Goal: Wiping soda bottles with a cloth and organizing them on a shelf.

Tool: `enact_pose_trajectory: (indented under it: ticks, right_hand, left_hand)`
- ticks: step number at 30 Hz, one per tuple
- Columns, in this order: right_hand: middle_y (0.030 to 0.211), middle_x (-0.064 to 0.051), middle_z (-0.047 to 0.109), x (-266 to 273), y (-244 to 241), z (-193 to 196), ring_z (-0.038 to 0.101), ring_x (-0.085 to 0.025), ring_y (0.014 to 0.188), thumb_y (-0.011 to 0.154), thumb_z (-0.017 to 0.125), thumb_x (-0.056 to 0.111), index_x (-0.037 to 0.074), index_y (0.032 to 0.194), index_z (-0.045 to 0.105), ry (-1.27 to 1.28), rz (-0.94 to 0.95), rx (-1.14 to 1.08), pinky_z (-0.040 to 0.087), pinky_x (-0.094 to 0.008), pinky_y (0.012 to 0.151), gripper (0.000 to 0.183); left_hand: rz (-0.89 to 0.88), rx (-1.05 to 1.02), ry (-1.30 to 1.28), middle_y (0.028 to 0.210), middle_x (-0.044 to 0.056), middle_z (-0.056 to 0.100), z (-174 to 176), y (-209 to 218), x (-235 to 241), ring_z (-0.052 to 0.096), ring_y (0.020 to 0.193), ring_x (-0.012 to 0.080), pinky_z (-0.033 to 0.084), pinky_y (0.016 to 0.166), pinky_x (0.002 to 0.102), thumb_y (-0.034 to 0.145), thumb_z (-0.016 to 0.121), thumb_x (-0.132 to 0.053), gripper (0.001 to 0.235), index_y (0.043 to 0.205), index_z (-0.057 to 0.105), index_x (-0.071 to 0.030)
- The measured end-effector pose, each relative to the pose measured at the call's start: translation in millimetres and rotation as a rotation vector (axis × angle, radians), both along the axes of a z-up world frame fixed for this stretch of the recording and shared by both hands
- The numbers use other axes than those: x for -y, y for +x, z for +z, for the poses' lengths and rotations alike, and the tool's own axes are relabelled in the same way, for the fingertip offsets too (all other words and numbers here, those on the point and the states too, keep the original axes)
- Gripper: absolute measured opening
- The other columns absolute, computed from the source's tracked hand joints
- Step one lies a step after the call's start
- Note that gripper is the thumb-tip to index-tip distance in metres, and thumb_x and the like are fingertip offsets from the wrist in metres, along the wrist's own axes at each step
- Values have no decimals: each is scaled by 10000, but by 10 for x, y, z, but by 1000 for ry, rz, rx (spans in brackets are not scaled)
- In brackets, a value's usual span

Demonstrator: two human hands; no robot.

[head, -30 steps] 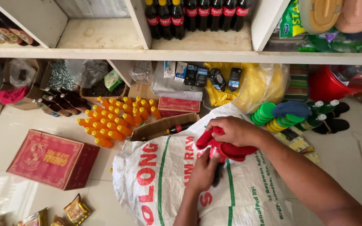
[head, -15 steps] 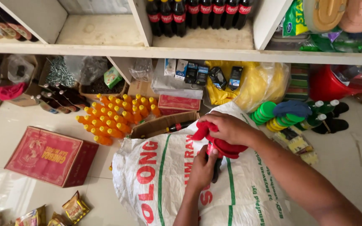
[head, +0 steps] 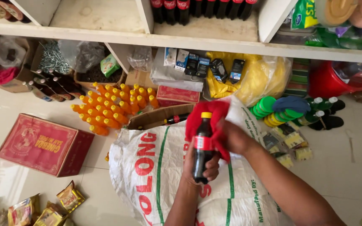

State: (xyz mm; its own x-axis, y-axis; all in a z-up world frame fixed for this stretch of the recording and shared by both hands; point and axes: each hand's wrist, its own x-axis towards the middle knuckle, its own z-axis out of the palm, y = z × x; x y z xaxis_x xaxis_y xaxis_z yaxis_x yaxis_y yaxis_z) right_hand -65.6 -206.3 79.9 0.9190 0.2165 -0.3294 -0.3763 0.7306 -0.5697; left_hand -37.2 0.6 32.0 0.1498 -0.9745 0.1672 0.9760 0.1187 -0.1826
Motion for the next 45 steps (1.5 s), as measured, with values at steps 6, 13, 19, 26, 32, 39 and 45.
enact_pose_trajectory:
  ticks: [6,13,19,26,32,39,45]
  right_hand:
    - [817,-86,676,-139,92,286,542,-129,630,955,671,244,-5,1092,723,-564,-159,-196,426,-254,538,288]
    - [664,-173,668,-513,-181,578,697,-243,704,880,773,472,11,814,718,-1509,-241,-81,550,-395,741,469]
    - [1335,-43,571,154,-425,158,536,-138,1100,1001,590,136,56,1416,510,-797,-586,531,481,-309,976,430]
    - [1600,-229,311,-315,3,824,360,-414,1452,897,726,336,186,1569,436,-1565,-103,496,296,-525,1194,747]
    - [911,-20,715,68,205,1075,600,-131,740,790,772,243,115,1223,669,-1237,188,377,518,-272,713,463]
    - [897,-41,759,97,291,1117,661,-197,746,812,676,210,90,1037,705,-1589,326,451,548,-313,737,257]
    - [1263,-178,701,523,250,495,664,-331,1140,1025,504,238,0,1262,666,130,-326,227,484,-479,1048,373]
  left_hand:
    - [184,606,919,719,150,652,444,40,86,620,493,260,438,407,312,1074,297,-564,672,1002,643,9]
    - [365,1259,1325,906,145,674,711,30,99,650,896,289,509,852,429,1036,399,-678,619,1042,630,-104]
    - [385,1109,1277,975,127,690,855,-17,46,629,950,273,482,927,406,1031,429,-632,595,1142,726,-128]
    - [266,1223,1143,955,229,715,1013,-151,-15,673,935,350,518,954,501,1026,481,-426,442,1068,719,-56]
    - [-33,482,515,727,164,643,221,19,-1,619,507,262,463,416,334,1050,412,-449,513,1124,638,6]
    - [88,1216,1259,764,77,707,807,-86,113,638,628,152,508,586,279,994,488,-526,586,1129,722,-6]
    - [135,555,522,803,172,678,-12,-32,-23,647,551,280,457,446,334,1056,263,-612,689,1251,571,-28]
